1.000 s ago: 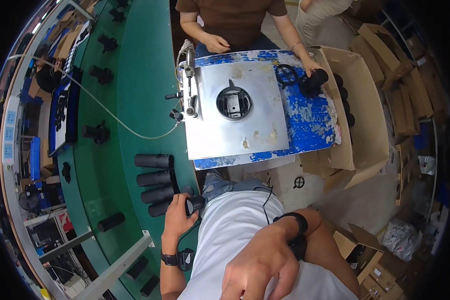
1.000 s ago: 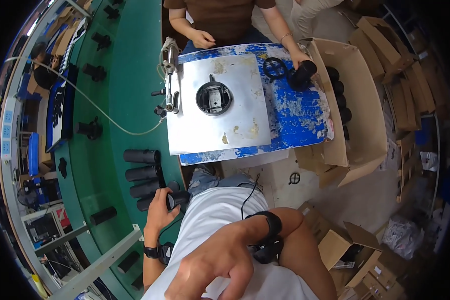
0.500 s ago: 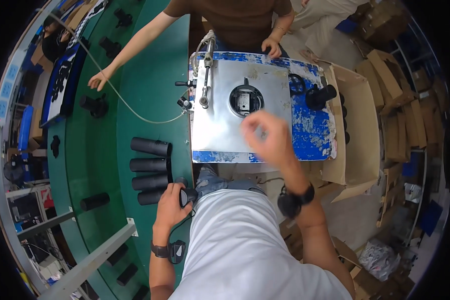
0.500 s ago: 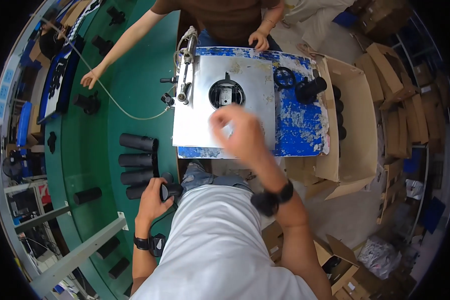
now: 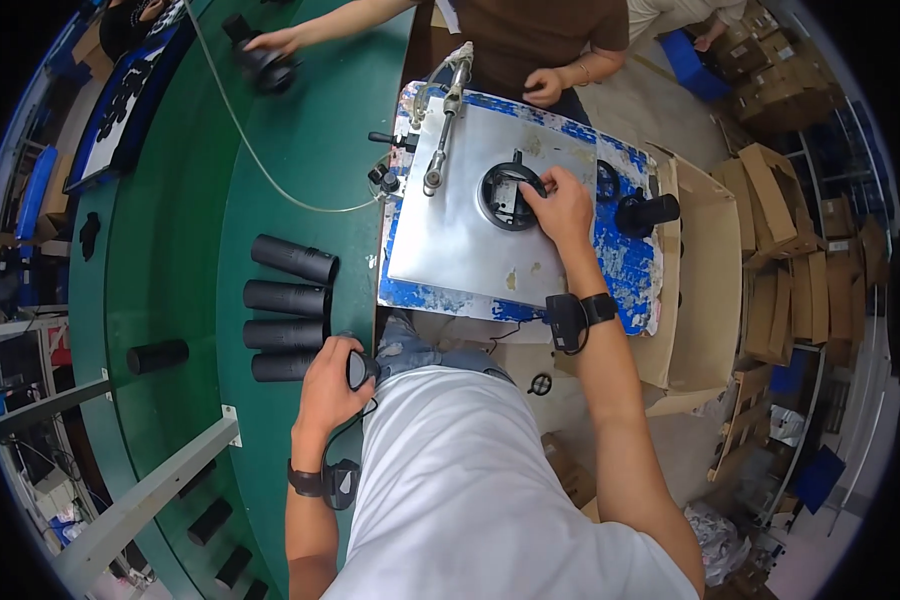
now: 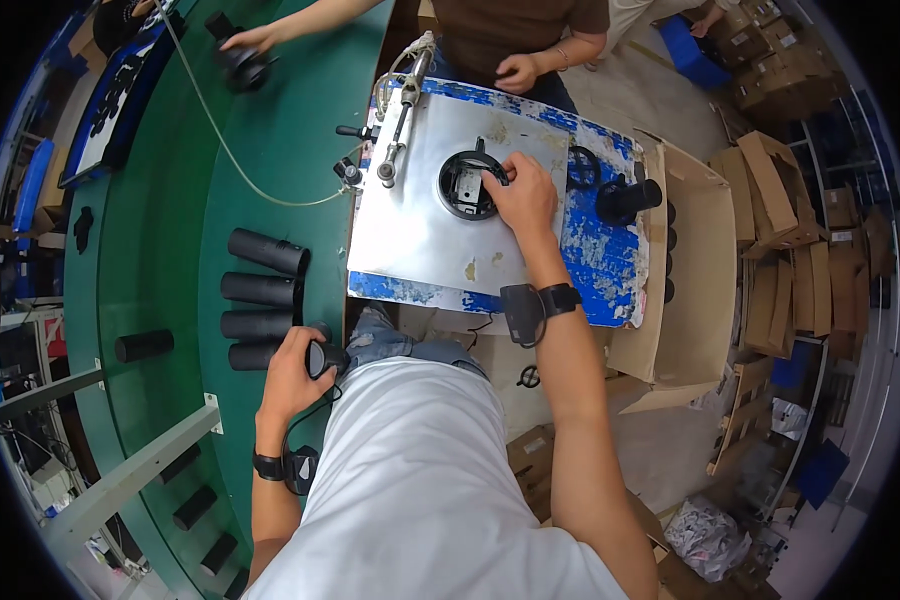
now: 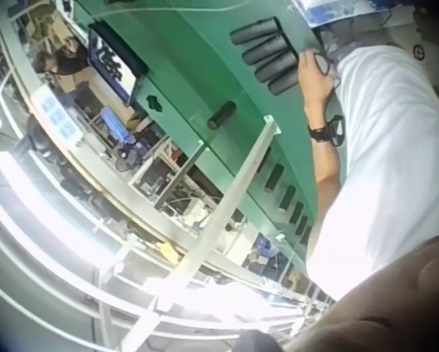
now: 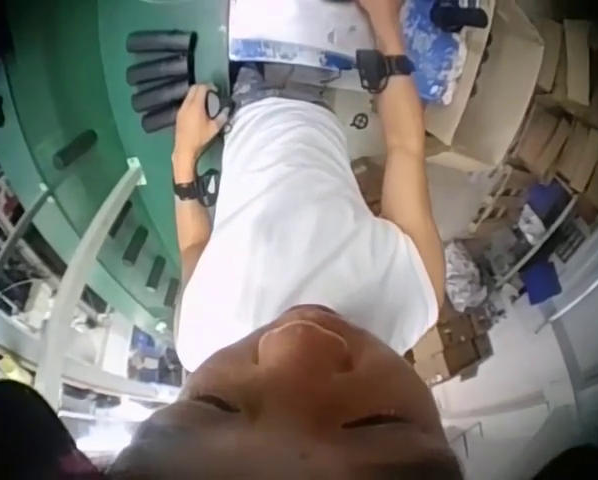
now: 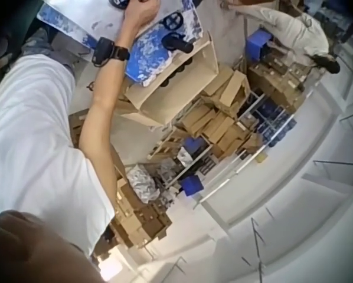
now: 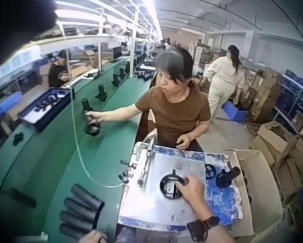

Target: The person picks up a microphone body, places it into a machine fixture, and presses a button to process it. They then remove the microphone body, attach a black plastic ring, and place the assembled unit onto a green conveyor belt.

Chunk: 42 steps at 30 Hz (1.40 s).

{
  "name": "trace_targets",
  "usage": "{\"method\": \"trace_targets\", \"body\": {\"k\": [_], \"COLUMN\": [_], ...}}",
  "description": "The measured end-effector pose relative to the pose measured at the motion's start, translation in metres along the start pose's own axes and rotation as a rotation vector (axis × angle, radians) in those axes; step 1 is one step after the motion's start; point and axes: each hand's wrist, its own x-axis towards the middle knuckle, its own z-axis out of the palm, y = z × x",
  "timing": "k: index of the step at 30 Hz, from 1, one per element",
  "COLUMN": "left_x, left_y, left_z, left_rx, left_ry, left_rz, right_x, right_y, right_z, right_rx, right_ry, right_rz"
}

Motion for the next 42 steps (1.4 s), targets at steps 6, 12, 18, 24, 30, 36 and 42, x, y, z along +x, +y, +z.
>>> {"method": "trace_targets", "body": {"k": [6, 12, 18, 24, 30, 36, 42], "left_x": [0.003, 0.008, 0.008, 0.009, 0.011, 0.012, 0.019], "left_y": [-0.003, -0.001, -0.001, -0.003, -0.002, 0.003, 0.012], "left_z": [-0.005, -0.006, -0.006, -0.005, -0.005, 0.006, 0.024], "left_rx": [-0.006, -0.005, -0.021, -0.033, -0.006, 0.006, -0.008], "left_ry": [-0.019, -0.038, -0.022, -0.02, -0.008, 0.102, 0.01], "left_rz": [-0.019, -0.027, -0.013, -0.024, 0.023, 0.085, 0.135], "right_x": [0.009, 0.014, 0.02, 0.016, -0.01, -0.098, -0.065], "right_y": [0.012, 0.021, 0.03, 0.027, 0.025, 0.012, -0.013], "right_z": [-0.002, -0.006, -0.006, -0.006, 0.001, 0.003, -0.012], "right_rx": [0.192, 0.409, 0.514, 0.507, 0.587, 0.944, 0.595], "right_ry": [-0.072, -0.159, -0.272, -0.231, -0.153, 0.108, 0.172], "right_rz": [0.011, 0.134, 0.192, 0.199, 0.197, 0.311, -0.046]}}
